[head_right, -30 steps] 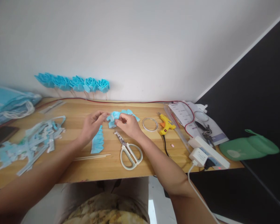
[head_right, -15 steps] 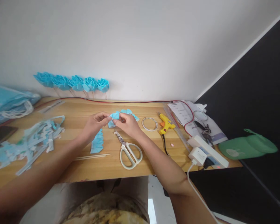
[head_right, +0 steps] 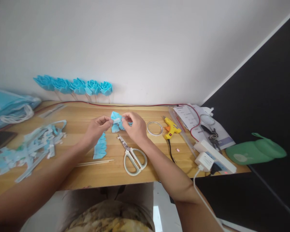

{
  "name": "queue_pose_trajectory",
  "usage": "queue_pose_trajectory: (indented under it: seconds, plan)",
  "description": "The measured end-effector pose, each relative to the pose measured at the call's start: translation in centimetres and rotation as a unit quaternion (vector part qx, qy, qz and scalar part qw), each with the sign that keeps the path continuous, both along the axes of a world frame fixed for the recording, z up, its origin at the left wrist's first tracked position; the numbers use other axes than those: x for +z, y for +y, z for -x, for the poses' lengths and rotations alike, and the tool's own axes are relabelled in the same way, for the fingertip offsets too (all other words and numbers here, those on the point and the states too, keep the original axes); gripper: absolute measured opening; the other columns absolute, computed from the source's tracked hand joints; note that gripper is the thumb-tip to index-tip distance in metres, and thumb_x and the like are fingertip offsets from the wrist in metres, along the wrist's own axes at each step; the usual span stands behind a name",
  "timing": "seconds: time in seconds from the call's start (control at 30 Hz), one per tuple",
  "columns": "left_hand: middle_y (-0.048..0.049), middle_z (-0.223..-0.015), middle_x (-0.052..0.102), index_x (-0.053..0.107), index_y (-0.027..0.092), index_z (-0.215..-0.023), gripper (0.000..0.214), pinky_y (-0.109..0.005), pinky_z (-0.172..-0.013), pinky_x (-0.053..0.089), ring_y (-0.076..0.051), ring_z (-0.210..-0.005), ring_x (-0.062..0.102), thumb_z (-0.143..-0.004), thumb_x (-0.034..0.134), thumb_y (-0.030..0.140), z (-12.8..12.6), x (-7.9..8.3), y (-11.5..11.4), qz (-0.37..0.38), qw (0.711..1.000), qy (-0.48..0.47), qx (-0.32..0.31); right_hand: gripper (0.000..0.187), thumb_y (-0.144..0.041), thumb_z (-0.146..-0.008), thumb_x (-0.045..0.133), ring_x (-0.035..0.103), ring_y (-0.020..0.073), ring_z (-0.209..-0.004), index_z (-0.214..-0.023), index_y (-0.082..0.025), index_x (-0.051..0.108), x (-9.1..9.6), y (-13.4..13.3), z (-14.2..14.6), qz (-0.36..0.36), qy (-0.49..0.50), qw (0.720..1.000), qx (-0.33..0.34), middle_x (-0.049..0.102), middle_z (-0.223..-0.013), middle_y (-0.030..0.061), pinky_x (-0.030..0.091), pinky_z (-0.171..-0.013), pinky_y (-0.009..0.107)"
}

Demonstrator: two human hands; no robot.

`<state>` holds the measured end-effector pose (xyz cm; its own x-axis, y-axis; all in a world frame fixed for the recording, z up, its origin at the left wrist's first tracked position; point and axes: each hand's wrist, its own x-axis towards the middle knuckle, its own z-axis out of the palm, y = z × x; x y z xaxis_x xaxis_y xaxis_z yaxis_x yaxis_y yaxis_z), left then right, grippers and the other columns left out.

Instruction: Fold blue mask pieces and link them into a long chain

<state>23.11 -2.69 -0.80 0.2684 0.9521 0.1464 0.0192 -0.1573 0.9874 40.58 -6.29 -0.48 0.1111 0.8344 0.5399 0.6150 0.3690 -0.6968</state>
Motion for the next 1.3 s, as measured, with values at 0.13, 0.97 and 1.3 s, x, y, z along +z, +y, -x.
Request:
queue_pose_trajectory:
  seconds: [0.13, 0.97, 1.3]
  plan:
    - [0.0023, -0.066, 0.056, 0.064, 0.015, -0.073, 0.025, -0.024, -0.059, 0.033, -0.01, -0.06, 0.043, -0.072, 0.068, 0.04, -0.04, -0.32, 0.04, -0.011, 1.0, -0.008, -0.015, 0.013, -0.024, -0.09, 0.058, 0.063, 0.0169, -0.077, -0.084, -0.022, 0.069, 0.03, -0.29, 0.26, -0.029, -0.091, 0.995, 0.035, 0.071, -0.08, 0.0027, 0.047, -0.075, 0.03]
    - [0.0032, -0.062, 0.053, 0.06, 0.017, -0.071, 0.025, -0.024, -0.059, 0.035, -0.01, -0.059, 0.045, -0.073, 0.069, 0.041, -0.1, -0.72, 0.18, -0.007, 0.997, -0.013, -0.077, 0.019, -0.023, -0.092, 0.053, 0.056, 0.0144, -0.072, -0.077, -0.021, 0.063, 0.35, -0.25, -0.02, 0.041, -0.093, 0.988, 0.113, 0.064, -0.074, 0.0001, 0.04, -0.072, 0.027]
    - [0.0033, -0.061, 0.052, 0.059, 0.018, -0.07, 0.028, -0.024, -0.058, 0.034, -0.01, -0.058, 0.043, -0.072, 0.07, 0.043, -0.07, -0.5, 0.07, -0.002, 0.997, -0.009, -0.072, 0.024, -0.028, -0.094, 0.05, 0.056, 0.0145, -0.072, -0.076, -0.02, 0.064, 0.48, -0.27, -0.1, 0.056, -0.082, 0.988, 0.122, 0.065, -0.075, 0.0007, 0.04, -0.072, 0.027]
